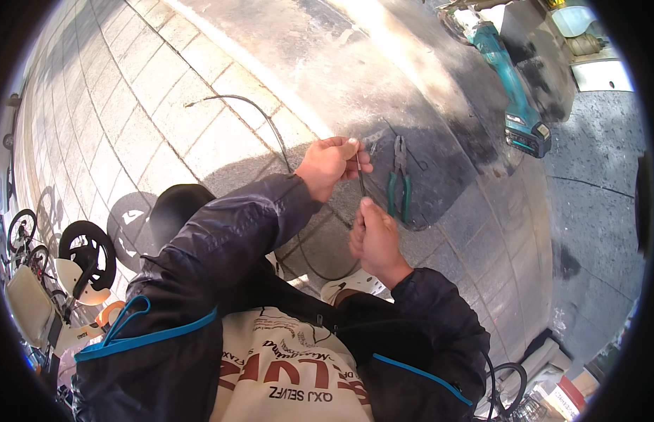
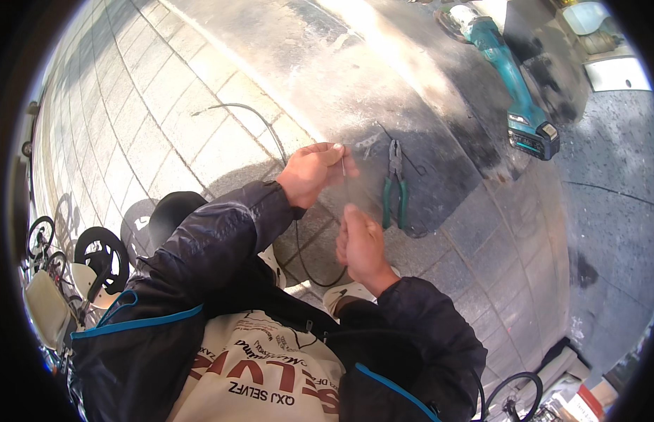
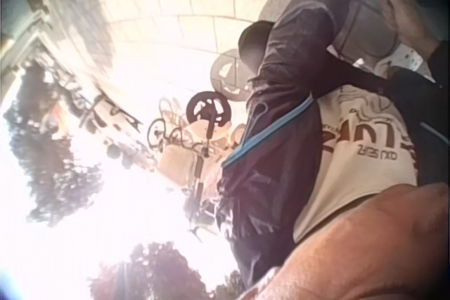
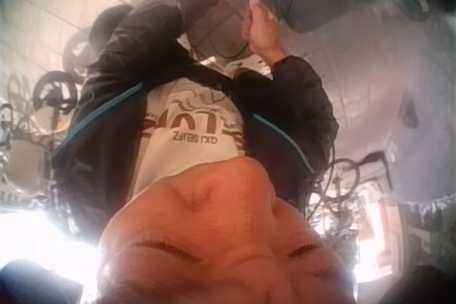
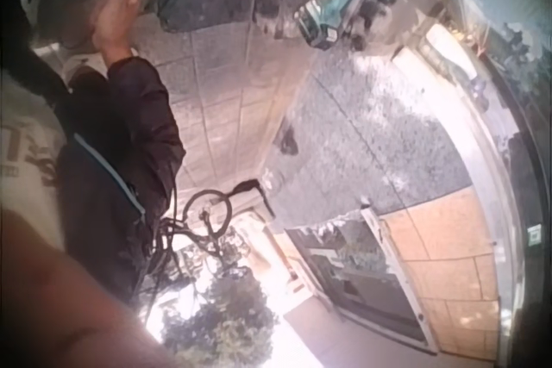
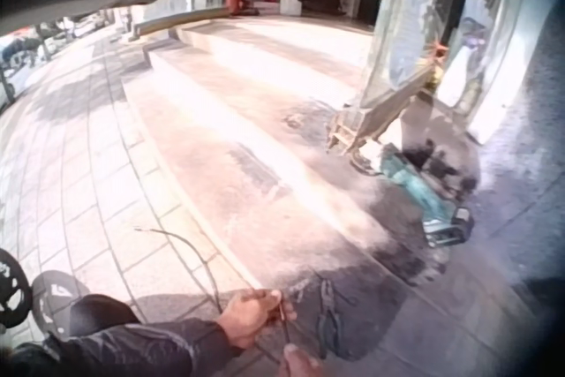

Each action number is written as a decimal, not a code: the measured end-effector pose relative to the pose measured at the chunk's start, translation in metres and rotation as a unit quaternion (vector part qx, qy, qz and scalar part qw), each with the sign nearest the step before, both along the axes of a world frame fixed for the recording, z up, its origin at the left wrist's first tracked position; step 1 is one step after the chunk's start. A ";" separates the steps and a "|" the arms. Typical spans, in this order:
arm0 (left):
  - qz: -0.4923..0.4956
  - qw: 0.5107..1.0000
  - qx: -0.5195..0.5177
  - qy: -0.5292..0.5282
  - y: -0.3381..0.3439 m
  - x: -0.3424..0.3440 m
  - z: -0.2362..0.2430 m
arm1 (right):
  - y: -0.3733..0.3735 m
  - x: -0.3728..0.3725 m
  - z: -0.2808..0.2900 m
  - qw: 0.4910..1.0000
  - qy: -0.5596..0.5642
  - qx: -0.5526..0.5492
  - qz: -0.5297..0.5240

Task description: The person works on a bicycle cable and housing on a tiled floor. They use pliers and a screwdriver to strip and adjust the cable, then use a rotary tool to grind the cable end. The person handles small metal ferrules and assembles the cable end.

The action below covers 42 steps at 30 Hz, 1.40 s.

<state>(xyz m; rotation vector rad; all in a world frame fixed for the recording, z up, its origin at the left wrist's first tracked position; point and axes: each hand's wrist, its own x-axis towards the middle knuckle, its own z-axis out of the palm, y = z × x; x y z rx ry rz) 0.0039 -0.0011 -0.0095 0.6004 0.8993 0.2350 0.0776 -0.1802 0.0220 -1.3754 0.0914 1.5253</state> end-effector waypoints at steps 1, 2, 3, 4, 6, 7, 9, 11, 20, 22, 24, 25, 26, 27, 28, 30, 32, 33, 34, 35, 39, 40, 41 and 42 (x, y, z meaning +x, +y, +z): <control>-0.008 1.000 0.002 0.003 -0.001 0.000 -0.005 | 0.000 0.000 -0.001 1.000 0.000 -0.006 -0.002; -0.015 1.000 0.006 0.009 -0.002 0.000 -0.008 | 0.000 -0.001 -0.002 1.000 0.003 -0.011 -0.003; -0.012 1.000 0.011 0.011 -0.003 -0.001 -0.012 | 0.001 -0.002 -0.003 1.000 0.003 -0.014 -0.004; -0.008 1.000 0.016 0.013 -0.004 -0.001 -0.016 | 0.001 -0.003 -0.005 1.000 0.003 -0.018 -0.005; -0.036 0.997 0.054 0.040 -0.007 0.003 -0.022 | -0.002 0.000 -0.016 1.000 -0.010 -0.024 -0.012; -0.062 0.992 0.093 0.066 -0.006 0.004 -0.022 | -0.004 0.002 -0.026 0.999 -0.021 -0.022 -0.014; -0.108 0.975 0.164 0.101 -0.003 0.009 -0.028 | -0.004 0.004 -0.037 0.999 -0.043 -0.024 -0.022; -0.148 0.954 0.231 0.120 0.000 0.016 -0.041 | 0.000 0.005 -0.043 0.997 -0.065 -0.030 -0.035; -0.173 0.941 0.243 0.158 0.004 0.030 -0.060 | 0.013 -0.001 -0.074 0.994 -0.041 -0.065 -0.082; -0.171 0.941 0.244 0.162 -0.001 0.026 -0.056 | 0.014 -0.004 -0.071 0.994 -0.038 -0.059 -0.082; -0.172 0.939 0.245 0.168 -0.001 0.023 -0.054 | 0.014 -0.003 -0.071 0.996 -0.036 -0.049 -0.069; -0.175 0.937 0.247 0.172 -0.001 0.021 -0.054 | 0.012 0.000 -0.072 0.997 -0.035 -0.043 -0.057; -0.178 0.936 0.248 0.176 0.000 0.019 -0.054 | 0.011 0.004 -0.073 0.998 -0.034 -0.037 -0.044; -0.177 0.939 0.239 0.176 0.001 0.019 -0.053 | 0.011 0.008 -0.073 0.998 -0.058 -0.023 -0.018; -0.175 0.941 0.230 0.175 0.002 0.018 -0.050 | 0.011 0.012 -0.072 0.997 -0.082 -0.008 0.008; -0.176 0.944 0.217 0.174 0.003 0.017 -0.051 | 0.011 0.018 -0.072 0.993 -0.107 0.008 0.041; -0.183 0.944 0.212 0.173 0.005 0.015 -0.056 | 0.010 0.023 -0.073 0.993 -0.107 0.011 0.055; -0.181 0.945 0.210 0.172 0.005 0.015 -0.054 | 0.010 0.025 -0.072 0.990 -0.124 0.011 0.073; -0.180 0.946 0.208 0.172 0.005 0.015 -0.053 | 0.010 0.026 -0.071 0.986 -0.139 0.012 0.092; -0.179 0.946 0.207 0.172 0.006 0.014 -0.051 | 0.010 0.027 -0.069 0.982 -0.155 0.013 0.110; -0.180 0.946 0.215 0.165 0.010 0.011 -0.048 | 0.021 0.035 -0.045 0.962 -0.215 -0.020 0.167; -0.186 0.944 0.220 0.162 0.012 0.010 -0.050 | 0.022 0.038 -0.044 0.957 -0.237 -0.017 0.168; -0.192 0.942 0.225 0.160 0.013 0.009 -0.052 | 0.023 0.041 -0.043 0.951 -0.259 -0.013 0.169; -0.186 0.946 0.216 0.153 0.013 0.010 -0.050 | 0.020 0.045 -0.046 0.917 -0.346 -0.021 0.198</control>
